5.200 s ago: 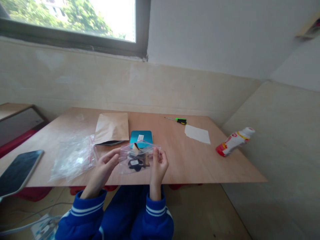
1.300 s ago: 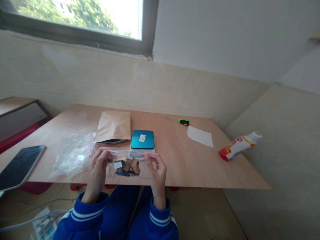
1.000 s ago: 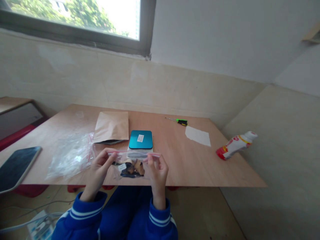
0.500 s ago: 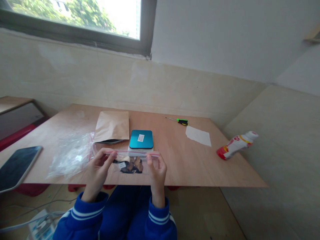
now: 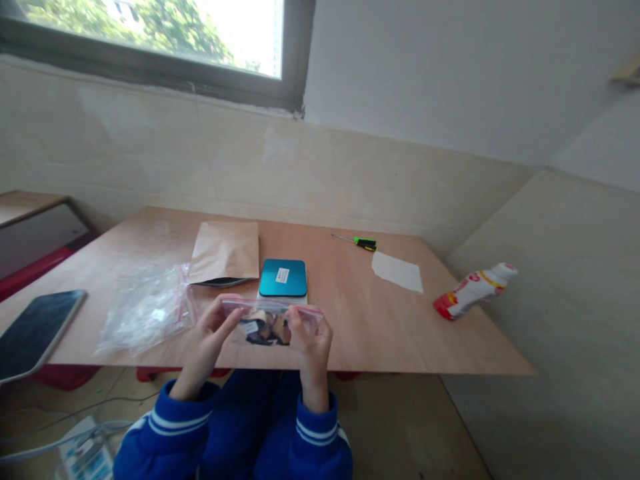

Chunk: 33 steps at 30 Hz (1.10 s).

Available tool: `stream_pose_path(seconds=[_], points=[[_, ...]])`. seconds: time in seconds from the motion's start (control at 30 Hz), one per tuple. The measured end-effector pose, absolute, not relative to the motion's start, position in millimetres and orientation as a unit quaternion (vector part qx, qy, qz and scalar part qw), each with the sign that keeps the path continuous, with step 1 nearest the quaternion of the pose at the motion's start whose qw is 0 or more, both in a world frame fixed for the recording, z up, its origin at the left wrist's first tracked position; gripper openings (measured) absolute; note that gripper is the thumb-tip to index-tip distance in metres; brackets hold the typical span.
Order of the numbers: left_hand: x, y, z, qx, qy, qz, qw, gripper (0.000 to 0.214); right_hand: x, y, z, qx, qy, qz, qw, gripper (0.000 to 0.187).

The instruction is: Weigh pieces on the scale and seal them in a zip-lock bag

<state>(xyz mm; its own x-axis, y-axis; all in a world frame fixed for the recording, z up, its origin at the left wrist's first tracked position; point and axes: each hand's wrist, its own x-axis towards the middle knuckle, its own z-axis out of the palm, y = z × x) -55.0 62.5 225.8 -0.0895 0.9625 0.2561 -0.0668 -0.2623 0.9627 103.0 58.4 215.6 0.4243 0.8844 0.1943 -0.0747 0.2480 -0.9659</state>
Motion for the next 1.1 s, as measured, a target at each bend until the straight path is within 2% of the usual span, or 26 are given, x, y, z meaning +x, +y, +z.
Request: stream_pose_path(seconds=[0.23, 0.53, 0.87, 1.1], points=[[-53, 66, 218, 0.510, 0.453, 0.598, 0.421, 0.014, 103, 60, 215, -0.485, -0.429, 0.394, 0.652, 0.020], [-54, 63, 223, 0.502, 0.415, 0.598, 0.467, 0.010, 100, 61, 214, -0.468, -0.406, 0.463, 0.634, 0.018], [-55, 66, 220, 0.516, 0.440, 0.609, 0.411, 0.011, 92, 66, 201, -0.482, -0.395, 0.425, 0.657, 0.021], [-56, 63, 223, 0.541, 0.428, 0.539, 0.484, 0.017, 93, 61, 211, -0.433, -0.475, 0.468, 0.606, 0.016]])
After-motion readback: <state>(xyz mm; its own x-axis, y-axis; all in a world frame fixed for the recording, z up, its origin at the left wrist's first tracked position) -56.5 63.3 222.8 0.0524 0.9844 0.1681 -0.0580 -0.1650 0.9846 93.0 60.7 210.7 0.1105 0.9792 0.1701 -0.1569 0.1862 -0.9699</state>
